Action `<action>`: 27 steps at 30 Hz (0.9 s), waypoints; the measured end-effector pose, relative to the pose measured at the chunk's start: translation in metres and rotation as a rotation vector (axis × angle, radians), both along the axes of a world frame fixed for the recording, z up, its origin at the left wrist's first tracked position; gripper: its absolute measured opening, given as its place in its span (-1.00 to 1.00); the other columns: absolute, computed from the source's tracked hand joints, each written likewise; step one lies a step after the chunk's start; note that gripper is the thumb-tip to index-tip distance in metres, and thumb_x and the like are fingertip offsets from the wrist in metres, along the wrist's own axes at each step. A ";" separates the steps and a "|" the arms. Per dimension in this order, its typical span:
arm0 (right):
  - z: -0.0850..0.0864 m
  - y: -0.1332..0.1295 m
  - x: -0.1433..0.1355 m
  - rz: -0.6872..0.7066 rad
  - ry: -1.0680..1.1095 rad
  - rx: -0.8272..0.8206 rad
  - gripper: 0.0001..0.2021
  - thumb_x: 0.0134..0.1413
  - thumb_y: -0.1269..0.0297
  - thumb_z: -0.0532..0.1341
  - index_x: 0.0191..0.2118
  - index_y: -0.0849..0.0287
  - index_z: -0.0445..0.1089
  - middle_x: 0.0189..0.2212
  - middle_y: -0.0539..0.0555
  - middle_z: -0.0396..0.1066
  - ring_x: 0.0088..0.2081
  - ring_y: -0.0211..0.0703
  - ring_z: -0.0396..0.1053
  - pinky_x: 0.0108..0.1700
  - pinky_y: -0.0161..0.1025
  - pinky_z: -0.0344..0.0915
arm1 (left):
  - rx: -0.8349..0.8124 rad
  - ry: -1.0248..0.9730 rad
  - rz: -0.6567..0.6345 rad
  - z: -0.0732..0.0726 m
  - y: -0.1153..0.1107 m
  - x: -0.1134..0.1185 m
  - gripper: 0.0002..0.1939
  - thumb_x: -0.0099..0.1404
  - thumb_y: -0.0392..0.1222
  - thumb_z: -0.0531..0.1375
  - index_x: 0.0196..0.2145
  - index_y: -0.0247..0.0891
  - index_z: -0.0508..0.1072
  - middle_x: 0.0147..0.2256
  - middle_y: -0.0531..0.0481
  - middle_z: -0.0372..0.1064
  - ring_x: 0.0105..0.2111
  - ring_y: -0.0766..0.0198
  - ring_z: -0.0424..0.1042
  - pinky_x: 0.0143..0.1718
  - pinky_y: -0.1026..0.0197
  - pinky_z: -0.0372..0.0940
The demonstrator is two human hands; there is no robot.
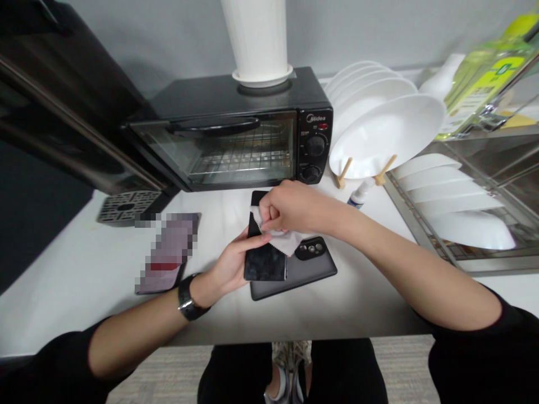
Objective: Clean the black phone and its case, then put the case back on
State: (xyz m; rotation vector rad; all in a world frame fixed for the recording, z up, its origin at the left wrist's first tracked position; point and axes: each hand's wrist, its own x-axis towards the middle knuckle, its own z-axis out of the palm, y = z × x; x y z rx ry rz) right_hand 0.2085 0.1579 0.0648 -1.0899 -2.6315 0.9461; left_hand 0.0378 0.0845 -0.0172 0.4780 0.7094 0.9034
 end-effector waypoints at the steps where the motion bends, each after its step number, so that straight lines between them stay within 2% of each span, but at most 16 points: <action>1: -0.002 -0.001 -0.002 0.020 0.018 -0.004 -0.89 0.15 0.37 0.38 -0.41 0.15 0.54 -0.56 -0.11 0.52 -0.48 -0.33 0.43 -0.33 -0.32 0.15 | 0.007 -0.006 0.008 0.000 0.000 0.000 -0.66 0.10 -0.35 0.45 -0.16 -0.34 0.52 -0.29 -0.09 0.60 -0.35 0.15 0.62 -0.25 0.19 0.49; 4: -0.004 0.002 -0.003 0.037 0.037 -0.020 -0.90 0.16 0.36 0.37 -0.39 0.15 0.55 -0.57 -0.12 0.50 -0.50 -0.34 0.40 -0.34 -0.32 0.12 | 0.036 -0.037 -0.051 0.002 -0.002 0.000 -0.65 0.10 -0.39 0.42 -0.13 -0.36 0.53 -0.23 -0.15 0.62 -0.26 0.10 0.64 -0.13 0.16 0.49; 7: 0.001 0.010 0.002 -0.114 0.039 0.102 -0.89 0.18 0.32 0.38 -0.38 0.17 0.53 -0.57 -0.09 0.50 -0.51 -0.31 0.41 -0.35 -0.30 0.12 | 0.060 -0.091 -0.118 0.006 -0.003 0.000 -0.53 0.15 -0.45 0.37 0.02 -0.28 0.48 -0.08 -0.19 0.60 -0.03 -0.04 0.62 0.04 0.01 0.47; 9: 0.003 0.011 0.005 -0.173 0.030 0.126 -0.88 0.17 0.34 0.38 -0.40 0.18 0.52 -0.58 -0.08 0.50 -0.50 -0.30 0.42 -0.35 -0.31 0.14 | 0.049 -0.119 -0.123 0.006 -0.003 -0.001 -0.53 0.19 -0.45 0.35 0.05 -0.25 0.46 -0.02 -0.18 0.59 0.07 -0.07 0.58 0.09 -0.04 0.45; 10: 0.003 0.009 0.005 -0.145 0.027 0.069 -0.87 0.17 0.35 0.37 -0.41 0.18 0.51 -0.58 -0.08 0.50 -0.51 -0.30 0.43 -0.36 -0.32 0.14 | 0.041 -0.131 -0.111 0.006 -0.002 0.000 -0.59 0.22 -0.41 0.36 0.02 -0.26 0.47 -0.03 -0.18 0.59 0.07 -0.08 0.57 0.09 -0.04 0.45; 12: 0.000 0.003 0.004 0.006 0.013 -0.139 -0.86 0.16 0.35 0.36 -0.43 0.17 0.51 -0.59 -0.10 0.50 -0.52 -0.30 0.43 -0.38 -0.33 0.16 | 0.013 -0.156 -0.091 0.004 0.000 0.000 -0.72 0.32 -0.20 0.36 -0.05 -0.32 0.50 -0.09 -0.21 0.60 0.02 -0.11 0.59 0.06 -0.06 0.47; 14: -0.004 -0.001 0.002 0.156 -0.002 -0.318 -0.85 0.15 0.33 0.37 -0.44 0.16 0.51 -0.60 -0.10 0.50 -0.53 -0.30 0.43 -0.40 -0.34 0.18 | -0.033 -0.190 -0.098 0.002 0.002 0.001 -0.61 0.40 0.05 0.29 -0.06 -0.38 0.53 -0.11 -0.27 0.60 -0.01 -0.15 0.60 0.07 -0.09 0.46; 15: -0.005 -0.001 0.002 0.185 -0.001 -0.350 -0.84 0.15 0.31 0.37 -0.44 0.16 0.50 -0.60 -0.10 0.50 -0.54 -0.30 0.43 -0.40 -0.34 0.18 | -0.054 -0.212 -0.111 0.001 0.003 0.002 -0.53 0.44 0.13 0.23 -0.02 -0.39 0.53 -0.11 -0.29 0.60 -0.01 -0.15 0.59 0.09 -0.10 0.45; 17: -0.007 0.002 0.001 0.114 0.029 -0.259 -0.83 0.17 0.28 0.37 -0.43 0.17 0.49 -0.60 -0.10 0.49 -0.53 -0.30 0.41 -0.38 -0.33 0.16 | -0.081 -0.251 -0.120 0.001 0.004 0.002 -0.42 0.50 0.22 0.10 0.12 -0.37 0.50 -0.06 -0.30 0.59 0.02 -0.14 0.58 0.12 -0.12 0.42; 20: -0.008 0.006 -0.002 -0.138 0.062 0.146 -0.87 0.21 0.29 0.34 -0.37 0.17 0.49 -0.60 -0.10 0.44 -0.54 -0.32 0.33 -0.35 -0.30 0.07 | -0.099 -0.281 -0.104 0.002 0.005 0.000 -0.36 0.53 0.28 -0.01 0.25 -0.27 0.42 0.01 -0.26 0.57 0.04 -0.10 0.58 0.14 -0.13 0.40; 21: -0.008 0.003 -0.005 -0.167 0.053 0.249 -0.88 0.22 0.30 0.33 -0.35 0.17 0.48 -0.61 -0.11 0.42 -0.54 -0.33 0.28 -0.35 -0.29 0.03 | -0.102 -0.285 -0.098 0.003 0.005 -0.001 -0.33 0.53 0.30 -0.02 0.27 -0.25 0.41 0.01 -0.26 0.57 0.03 -0.09 0.58 0.13 -0.13 0.40; 23: -0.009 -0.010 -0.014 -0.060 0.027 0.278 -0.88 0.21 0.34 0.32 -0.37 0.16 0.47 -0.61 -0.13 0.38 -0.55 -0.34 0.21 -0.36 -0.27 -0.02 | -0.108 -0.279 -0.085 0.005 0.005 -0.002 -0.27 0.50 0.36 -0.03 0.26 -0.28 0.42 0.00 -0.28 0.58 -0.01 -0.10 0.59 0.09 -0.11 0.41; 25: -0.009 -0.026 -0.023 0.153 -0.002 0.143 -0.83 0.17 0.39 0.32 -0.46 0.15 0.44 -0.63 -0.14 0.33 -0.56 -0.36 0.16 -0.38 -0.26 -0.06 | -0.113 -0.258 -0.067 0.006 0.006 -0.002 -0.21 0.47 0.41 -0.04 0.22 -0.34 0.46 -0.05 -0.31 0.59 -0.05 -0.11 0.61 0.04 -0.08 0.44; 27: -0.008 -0.034 -0.026 0.282 -0.035 -0.033 -0.78 0.15 0.43 0.31 -0.52 0.15 0.41 -0.66 -0.15 0.32 -0.58 -0.36 0.16 -0.39 -0.27 -0.06 | -0.115 -0.224 -0.057 0.006 0.006 -0.002 -0.18 0.46 0.43 -0.04 0.19 -0.38 0.48 -0.10 -0.32 0.60 -0.08 -0.12 0.61 0.00 -0.05 0.45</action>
